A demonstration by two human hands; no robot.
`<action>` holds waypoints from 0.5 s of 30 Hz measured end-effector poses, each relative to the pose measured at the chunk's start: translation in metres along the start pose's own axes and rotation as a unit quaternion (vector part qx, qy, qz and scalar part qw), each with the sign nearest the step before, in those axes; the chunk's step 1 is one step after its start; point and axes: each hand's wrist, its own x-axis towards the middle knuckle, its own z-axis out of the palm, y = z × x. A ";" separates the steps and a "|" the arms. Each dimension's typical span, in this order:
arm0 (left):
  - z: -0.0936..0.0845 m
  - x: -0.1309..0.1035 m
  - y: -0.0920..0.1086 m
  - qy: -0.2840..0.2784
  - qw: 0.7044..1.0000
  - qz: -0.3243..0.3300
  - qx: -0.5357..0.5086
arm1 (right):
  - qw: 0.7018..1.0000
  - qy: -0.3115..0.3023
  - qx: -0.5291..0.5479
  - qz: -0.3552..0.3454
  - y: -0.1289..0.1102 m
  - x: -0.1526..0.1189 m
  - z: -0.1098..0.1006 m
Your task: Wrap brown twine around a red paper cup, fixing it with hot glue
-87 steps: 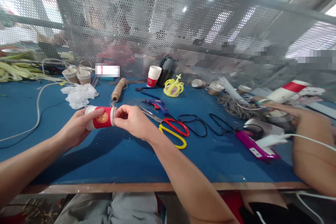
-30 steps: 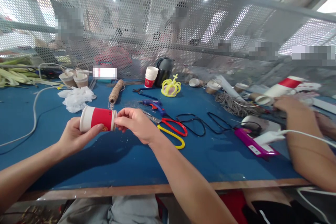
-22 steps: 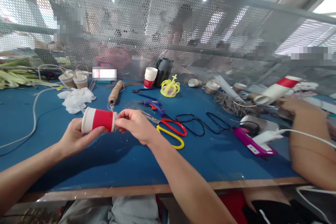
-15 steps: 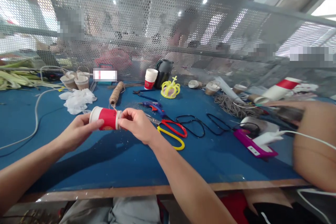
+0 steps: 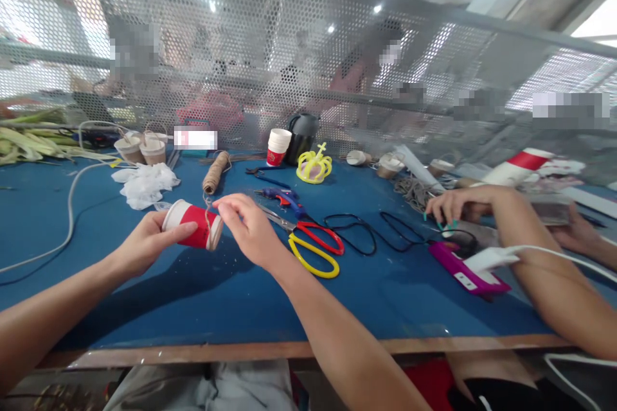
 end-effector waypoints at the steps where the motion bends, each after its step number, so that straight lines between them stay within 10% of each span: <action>1: 0.000 0.000 -0.001 -0.006 1.000 0.004 0.018 | 1.000 -0.019 0.008 0.004 0.001 0.000 0.002; 10: 0.007 -0.006 -0.004 -0.118 0.992 -0.040 0.030 | 0.962 -0.074 0.214 0.154 0.015 0.004 0.015; 15: 0.009 -0.009 -0.003 -0.183 0.979 -0.088 0.008 | 0.957 -0.081 0.255 0.110 0.008 0.002 0.017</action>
